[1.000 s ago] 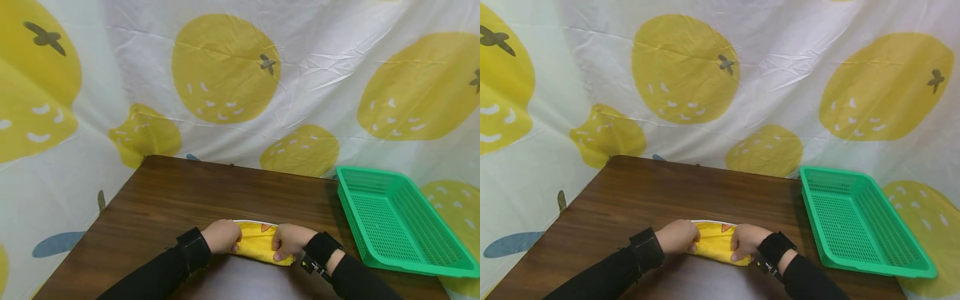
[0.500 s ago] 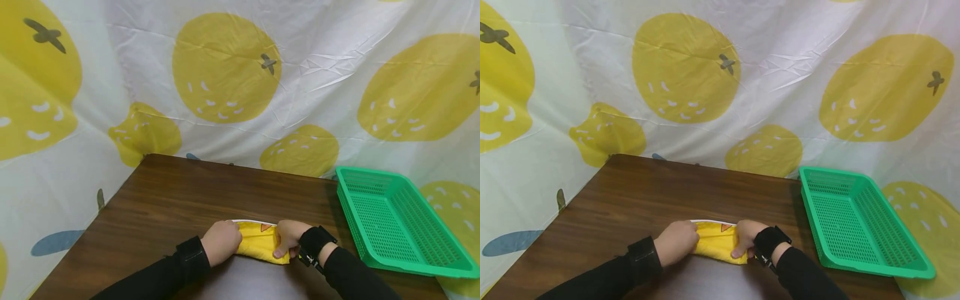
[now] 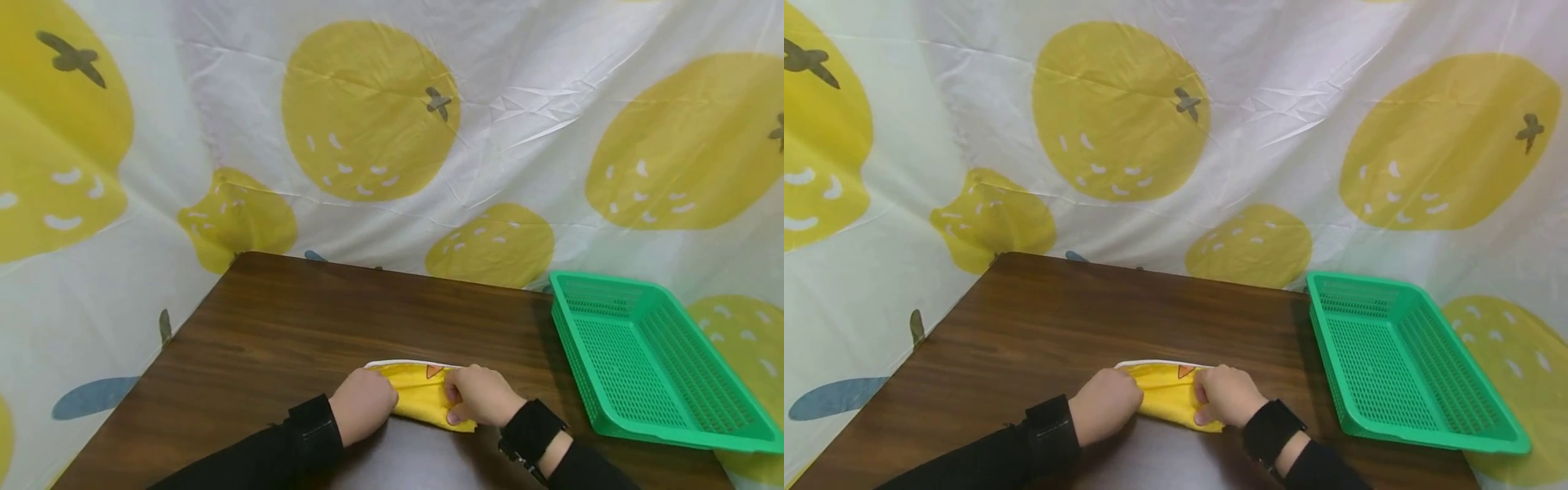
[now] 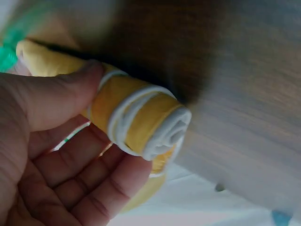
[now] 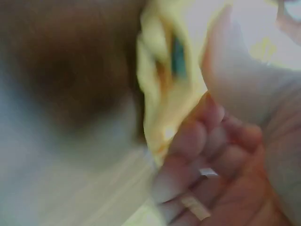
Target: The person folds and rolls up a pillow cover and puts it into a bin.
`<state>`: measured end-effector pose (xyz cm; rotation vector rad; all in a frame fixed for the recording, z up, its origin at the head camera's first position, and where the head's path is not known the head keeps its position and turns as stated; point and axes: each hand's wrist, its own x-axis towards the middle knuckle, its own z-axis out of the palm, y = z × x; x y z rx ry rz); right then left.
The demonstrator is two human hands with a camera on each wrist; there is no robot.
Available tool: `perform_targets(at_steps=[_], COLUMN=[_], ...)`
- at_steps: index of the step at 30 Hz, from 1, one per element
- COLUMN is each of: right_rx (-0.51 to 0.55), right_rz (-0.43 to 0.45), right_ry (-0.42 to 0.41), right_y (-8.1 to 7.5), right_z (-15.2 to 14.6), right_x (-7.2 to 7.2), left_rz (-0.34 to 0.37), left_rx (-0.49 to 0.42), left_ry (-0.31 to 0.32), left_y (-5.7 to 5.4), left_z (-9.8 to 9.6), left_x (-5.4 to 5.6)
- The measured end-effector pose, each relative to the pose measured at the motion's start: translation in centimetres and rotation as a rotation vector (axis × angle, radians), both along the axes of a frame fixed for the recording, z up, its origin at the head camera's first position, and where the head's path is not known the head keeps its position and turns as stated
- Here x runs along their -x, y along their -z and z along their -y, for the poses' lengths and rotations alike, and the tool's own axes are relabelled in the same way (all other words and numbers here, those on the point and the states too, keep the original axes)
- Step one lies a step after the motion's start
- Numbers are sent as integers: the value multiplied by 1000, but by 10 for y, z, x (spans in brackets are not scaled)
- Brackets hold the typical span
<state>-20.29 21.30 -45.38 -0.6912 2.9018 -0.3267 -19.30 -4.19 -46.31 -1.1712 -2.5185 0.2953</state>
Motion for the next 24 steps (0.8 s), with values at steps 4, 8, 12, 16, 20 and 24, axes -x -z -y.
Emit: perform_targets(at_steps=[4, 8, 12, 16, 20, 24], right_rx=[-32, -134, -151, -210, -367, -397], right_rz=[-356, -568, -603, -611, -688, -738], right_ry=[-137, -163, -148, -189, -261, -279], right_y=[9, 17, 19, 22, 26, 30], right_z=[9, 13, 12, 11, 11, 8], right_x=[-36, -53, -51, -47, -46, -43], left_rz=[78, 116, 118, 127, 125, 129], left_rx=[-19, -25, -22, -10, -7, -6], left_ry=[-19, -38, -41, -34, -39, -54], left_y=[-3, -4, -5, -3, 0, 0], left_z=[6, 8, 7, 5, 4, 3], left_x=[10, 14, 15, 15, 15, 15])
